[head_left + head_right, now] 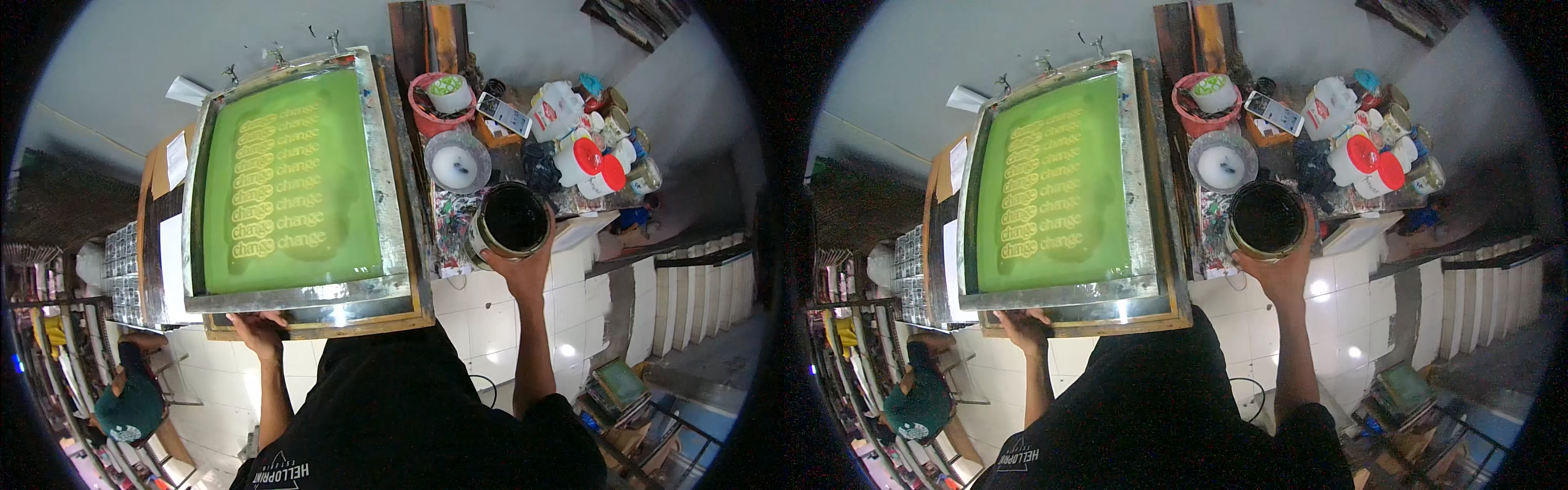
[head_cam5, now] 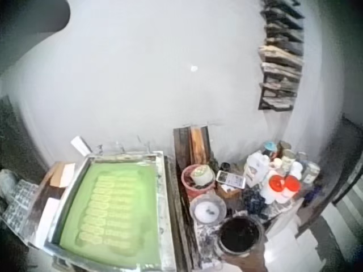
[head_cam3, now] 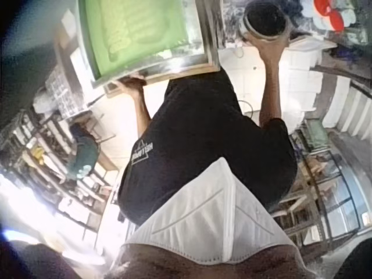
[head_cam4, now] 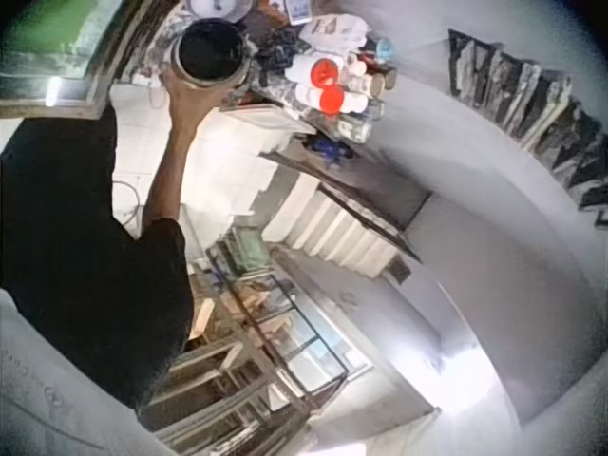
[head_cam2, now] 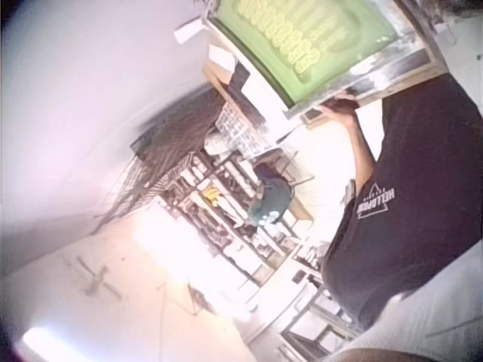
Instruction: The person performs screen printing on sheets of paper by applying ink to the screen and using a squeegee to transfer the design onto the paper underneath.
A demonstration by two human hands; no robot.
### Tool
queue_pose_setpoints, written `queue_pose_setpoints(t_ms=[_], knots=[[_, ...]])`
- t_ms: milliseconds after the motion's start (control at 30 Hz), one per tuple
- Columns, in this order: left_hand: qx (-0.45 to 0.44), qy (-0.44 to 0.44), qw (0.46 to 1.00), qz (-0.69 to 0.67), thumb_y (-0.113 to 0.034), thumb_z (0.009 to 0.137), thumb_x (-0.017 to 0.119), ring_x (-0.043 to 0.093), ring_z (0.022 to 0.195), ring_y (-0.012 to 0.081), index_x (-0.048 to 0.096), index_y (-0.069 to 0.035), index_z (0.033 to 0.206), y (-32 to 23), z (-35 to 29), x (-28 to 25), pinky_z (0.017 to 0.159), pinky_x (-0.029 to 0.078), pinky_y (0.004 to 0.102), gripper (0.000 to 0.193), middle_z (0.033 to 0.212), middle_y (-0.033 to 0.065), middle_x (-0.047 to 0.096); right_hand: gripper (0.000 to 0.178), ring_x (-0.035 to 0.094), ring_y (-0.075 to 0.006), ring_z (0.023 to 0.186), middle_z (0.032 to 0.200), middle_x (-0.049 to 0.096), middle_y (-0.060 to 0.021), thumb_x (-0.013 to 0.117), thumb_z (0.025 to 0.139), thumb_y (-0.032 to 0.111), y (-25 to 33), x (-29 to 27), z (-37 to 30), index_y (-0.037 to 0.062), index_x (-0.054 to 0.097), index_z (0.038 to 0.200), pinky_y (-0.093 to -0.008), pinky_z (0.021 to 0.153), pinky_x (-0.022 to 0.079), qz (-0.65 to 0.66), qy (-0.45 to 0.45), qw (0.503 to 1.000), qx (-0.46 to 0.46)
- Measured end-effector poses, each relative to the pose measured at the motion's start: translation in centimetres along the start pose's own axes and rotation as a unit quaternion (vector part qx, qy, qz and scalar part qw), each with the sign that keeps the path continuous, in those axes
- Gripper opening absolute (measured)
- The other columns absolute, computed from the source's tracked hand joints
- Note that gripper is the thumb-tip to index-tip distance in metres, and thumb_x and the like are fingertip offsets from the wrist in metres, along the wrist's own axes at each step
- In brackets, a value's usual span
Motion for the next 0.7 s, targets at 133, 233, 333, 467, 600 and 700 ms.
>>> queue_pose_setpoints(t_ms=[133, 233, 333, 467, 600, 700], knots=[[-0.027, -0.008, 0.999, -0.029, -0.068, 0.1, 0.026, 0.056, 0.049, 0.0264, 0.05, -0.001, 0.119, 1.2, -0.1, -0.9, 0.058, 0.049, 0.0358, 0.073, 0.064, 0.0165, 0.061, 0.107, 0.056, -0.0275, 0.123, 0.132, 0.055, -0.0171, 0.092, 0.057, 0.007, 6.4, 0.7, 2.0, -0.001, 0.03, 0.144, -0.0394, 0.106, 0.044, -0.049, 0.041, 0.997, -0.043], [-0.021, 0.002, 0.998, -0.053, -0.067, 0.1, 0.027, 0.057, 0.05, 0.0262, 0.051, 0.0, 0.11, 1.4, 0.4, -0.7, 0.057, 0.049, 0.0356, 0.072, 0.065, 0.0174, 0.061, 0.096, 0.059, -0.0239, 0.117, 0.128, 0.058, -0.0145, 0.092, 0.058, 0.005, 10.3, 2.9, 3.8, -0.0024, 0.038, 0.137, -0.0367, 0.103, 0.045, -0.016, 0.066, 0.996, -0.052], [-0.017, 0.032, 0.997, -0.07, -0.063, 0.103, 0.023, 0.06, 0.055, 0.0267, 0.051, 0.003, 0.104, 0.5, 0.4, 0.3, 0.065, 0.051, 0.0378, 0.071, 0.065, 0.019, 0.062, 0.087, 0.062, -0.0222, 0.112, 0.125, 0.061, -0.0119, 0.09, 0.062, 0.006, 13.3, 4.9, 5.4, -0.0018, 0.044, 0.136, -0.0359, 0.101, 0.048, -0.031, 0.074, 0.992, -0.102], [-0.036, 0.099, 0.99, -0.089, -0.063, 0.102, 0.025, 0.063, 0.059, 0.0288, 0.049, 0.002, 0.104, 0.4, 0.4, 0.4, 0.064, 0.052, 0.0386, 0.069, 0.074, 0.0217, 0.064, 0.096, 0.058, -0.0241, 0.12, 0.134, 0.057, -0.0125, 0.087, 0.062, 0.009, 12.6, 6.4, 6.9, 0.0007, 0.038, 0.145, -0.039, 0.105, 0.045, 0.09, 0.099, 0.989, -0.057], [-0.099, 0.184, 0.976, -0.067, -0.067, 0.1, 0.023, 0.065, 0.066, 0.0291, 0.057, 0.004, 0.097, -0.1, 0.2, 0.6, 0.064, 0.051, 0.0382, 0.078, 0.079, 0.0209, 0.066, 0.086, 0.061, -0.0227, 0.114, 0.127, 0.06, -0.0126, 0.087, 0.062, 0.01, 14.6, 9.8, 8.0, -0.0013, 0.047, 0.137, -0.0376, 0.102, 0.048, 0.205, 0.103, 0.971, -0.072], [-0.083, 0.26, 0.962, 0.003, -0.067, 0.1, 0.018, 0.064, 0.068, 0.027, 0.065, 0.005, 0.085, -1.9, 0.6, 1.0, 0.069, 0.049, 0.0362, 0.087, 0.079, 0.0185, 0.067, 0.082, 0.061, -0.022, 0.113, 0.126, 0.061, -0.0127, 0.087, 0.063, 0.012, 16.9, 12.6, 8.6, -0.0023, 0.048, 0.135, -0.0362, 0.101, 0.047, 0.168, 0.114, 0.974, -0.097]])
Point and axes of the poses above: each hand's wrist, its own z-axis towards the middle knuckle, its own x-axis out of the palm, y = z × x, the point moved 10 cm from there along z, towards the middle knuckle
